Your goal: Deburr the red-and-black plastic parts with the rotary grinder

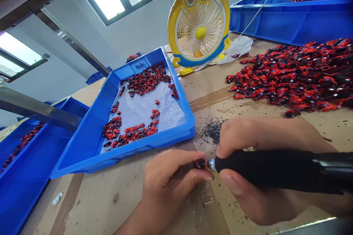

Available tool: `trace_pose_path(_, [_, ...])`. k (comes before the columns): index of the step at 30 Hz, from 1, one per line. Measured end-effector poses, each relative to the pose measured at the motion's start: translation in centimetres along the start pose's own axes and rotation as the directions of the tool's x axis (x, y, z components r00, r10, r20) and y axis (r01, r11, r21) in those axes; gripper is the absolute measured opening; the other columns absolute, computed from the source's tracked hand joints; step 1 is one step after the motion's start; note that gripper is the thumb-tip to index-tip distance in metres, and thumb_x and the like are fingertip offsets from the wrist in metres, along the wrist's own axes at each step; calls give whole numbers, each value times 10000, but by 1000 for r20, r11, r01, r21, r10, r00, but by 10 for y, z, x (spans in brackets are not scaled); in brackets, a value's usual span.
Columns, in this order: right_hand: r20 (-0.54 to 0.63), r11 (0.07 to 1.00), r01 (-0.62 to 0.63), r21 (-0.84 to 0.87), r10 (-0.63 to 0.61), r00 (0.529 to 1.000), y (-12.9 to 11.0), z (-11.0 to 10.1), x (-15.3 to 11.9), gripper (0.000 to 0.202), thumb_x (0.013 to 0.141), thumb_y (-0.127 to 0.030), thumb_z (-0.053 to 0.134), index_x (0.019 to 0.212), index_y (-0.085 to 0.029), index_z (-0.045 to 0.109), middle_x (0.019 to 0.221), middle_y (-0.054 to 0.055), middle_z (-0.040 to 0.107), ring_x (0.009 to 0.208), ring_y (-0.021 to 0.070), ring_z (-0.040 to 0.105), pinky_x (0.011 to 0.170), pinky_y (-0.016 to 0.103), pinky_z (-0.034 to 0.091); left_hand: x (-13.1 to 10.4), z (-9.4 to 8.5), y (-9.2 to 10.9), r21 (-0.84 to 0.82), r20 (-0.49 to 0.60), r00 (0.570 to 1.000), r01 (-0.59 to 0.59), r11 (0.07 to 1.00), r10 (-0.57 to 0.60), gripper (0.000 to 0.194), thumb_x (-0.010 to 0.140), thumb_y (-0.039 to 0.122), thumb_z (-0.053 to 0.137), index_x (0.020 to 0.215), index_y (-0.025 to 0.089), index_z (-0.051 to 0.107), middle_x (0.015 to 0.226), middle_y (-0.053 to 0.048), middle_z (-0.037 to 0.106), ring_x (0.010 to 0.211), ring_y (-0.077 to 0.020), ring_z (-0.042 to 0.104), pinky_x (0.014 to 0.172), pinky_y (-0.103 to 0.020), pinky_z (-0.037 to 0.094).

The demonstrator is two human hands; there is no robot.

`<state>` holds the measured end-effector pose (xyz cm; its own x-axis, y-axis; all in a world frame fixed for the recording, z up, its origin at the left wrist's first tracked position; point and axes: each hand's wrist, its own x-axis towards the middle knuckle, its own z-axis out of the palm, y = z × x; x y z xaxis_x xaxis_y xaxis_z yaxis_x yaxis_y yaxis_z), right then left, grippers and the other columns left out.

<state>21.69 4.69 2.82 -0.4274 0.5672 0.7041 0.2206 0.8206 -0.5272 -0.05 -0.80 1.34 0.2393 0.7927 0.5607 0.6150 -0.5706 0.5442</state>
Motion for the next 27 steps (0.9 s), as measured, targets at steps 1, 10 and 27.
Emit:
trace_pose_path(1, [11, 1000, 0, 1, 0, 1000, 0, 0, 1, 98, 824, -173, 613, 882, -245, 580, 649, -112, 615, 527, 26, 533, 445, 181, 359, 0, 0, 0, 3, 5, 1000, 1, 1000, -1, 82, 1033, 277, 797, 994, 209, 819, 836, 44, 881, 670, -85, 777, 679, -172, 604])
trace_pose_path(10, [-21, 998, -57, 22, 58, 998, -2, 2, -1, 81, 821, -173, 606, 835, -252, 616, 610, -105, 604, 493, 46, 491, 439, 222, 321, -2, 0, 1, 65, -4, 1000, -1, 998, 2, 30, 1003, 214, 816, 974, 211, 826, 878, 31, 898, 669, -99, 785, 638, -196, 600])
trace_pose_path(27, [-84, 993, -101, 57, 105, 991, -1, 7, 0, 52, 837, -213, 625, 803, -249, 642, 612, -98, 601, 504, 47, 502, 469, 220, 368, -2, 0, 3, 92, -9, 999, 34, 995, -33, 69, 1001, 190, 792, 943, 199, 828, 833, 12, 887, 624, -116, 766, 698, -221, 647])
